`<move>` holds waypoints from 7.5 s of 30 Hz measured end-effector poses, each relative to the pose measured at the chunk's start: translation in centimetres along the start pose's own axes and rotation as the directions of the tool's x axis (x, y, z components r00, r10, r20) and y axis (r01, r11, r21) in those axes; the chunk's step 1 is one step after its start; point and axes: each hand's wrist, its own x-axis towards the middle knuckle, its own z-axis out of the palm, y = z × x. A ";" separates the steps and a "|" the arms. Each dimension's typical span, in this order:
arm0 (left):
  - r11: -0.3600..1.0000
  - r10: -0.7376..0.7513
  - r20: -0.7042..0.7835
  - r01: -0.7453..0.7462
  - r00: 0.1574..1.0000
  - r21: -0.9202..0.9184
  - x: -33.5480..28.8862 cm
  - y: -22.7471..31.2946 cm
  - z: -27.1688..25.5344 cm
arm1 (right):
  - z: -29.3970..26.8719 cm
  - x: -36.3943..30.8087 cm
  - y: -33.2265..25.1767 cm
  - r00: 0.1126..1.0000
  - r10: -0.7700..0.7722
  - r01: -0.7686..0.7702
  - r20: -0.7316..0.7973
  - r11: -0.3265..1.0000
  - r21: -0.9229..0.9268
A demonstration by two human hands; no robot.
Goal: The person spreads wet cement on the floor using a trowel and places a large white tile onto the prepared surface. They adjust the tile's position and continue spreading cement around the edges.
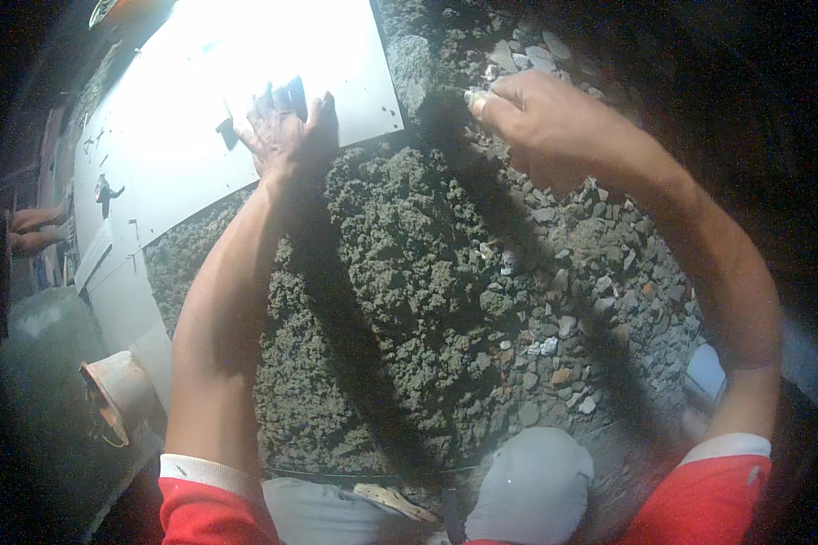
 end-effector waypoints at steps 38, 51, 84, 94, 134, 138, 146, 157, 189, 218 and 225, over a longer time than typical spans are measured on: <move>0.999 -0.045 0.142 0.045 0.989 0.003 0.6 -0.4 0.1 | 8.1 1.2 8.7 0.803 -0.189 0.190 -0.566 0.980 -0.058; 1.000 -0.020 0.069 0.021 0.997 -0.003 -0.1 0.1 -0.4 | 3.9 13.3 8.3 0.745 -0.361 0.260 -0.562 0.932 -0.254; 0.999 -0.026 0.075 0.028 0.997 -0.038 -0.2 0.6 -1.2 | -2.8 16.0 6.7 0.826 0.148 0.054 -0.544 0.940 0.337; 0.996 -0.053 0.119 0.061 0.992 -0.063 -0.4 0.9 -1.9 | -1.5 23.3 2.9 0.831 -0.065 0.124 -0.552 0.990 0.070; 0.997 -0.030 0.061 0.034 0.998 -0.070 -0.4 0.8 -1.6 | -9.8 30.9 7.3 0.834 0.227 0.172 -0.502 0.759 0.629; 0.998 -0.024 0.048 0.027 0.999 -0.061 -0.5 0.7 -1.3 | -9.0 26.3 7.1 0.785 0.187 0.265 -0.590 0.760 0.593; 0.998 -0.021 0.050 0.024 0.999 -0.060 -0.4 0.7 -1.3 | -6.3 27.0 5.6 0.870 0.174 0.177 -0.461 0.762 0.622; 0.998 -0.018 0.046 0.021 0.999 -0.057 -0.5 0.6 -1.1 | -13.5 31.8 3.4 0.470 -0.623 0.363 -0.625 0.782 -0.507; 0.998 -0.036 0.033 0.038 0.999 -0.052 -0.5 0.6 -0.9 | -7.4 18.7 3.6 0.760 -0.465 0.027 -0.454 0.720 -0.693; 1.000 0.019 0.020 -0.019 1.000 0.010 0.4 -0.9 1.0 | 8.1 -13.9 16.2 0.812 -0.405 0.185 -0.420 0.862 -0.472; 0.999 -0.037 0.227 0.042 0.973 -0.015 -2.2 0.2 -1.7 | 12.1 -19.8 18.3 0.881 -0.208 0.123 -0.425 0.968 -0.219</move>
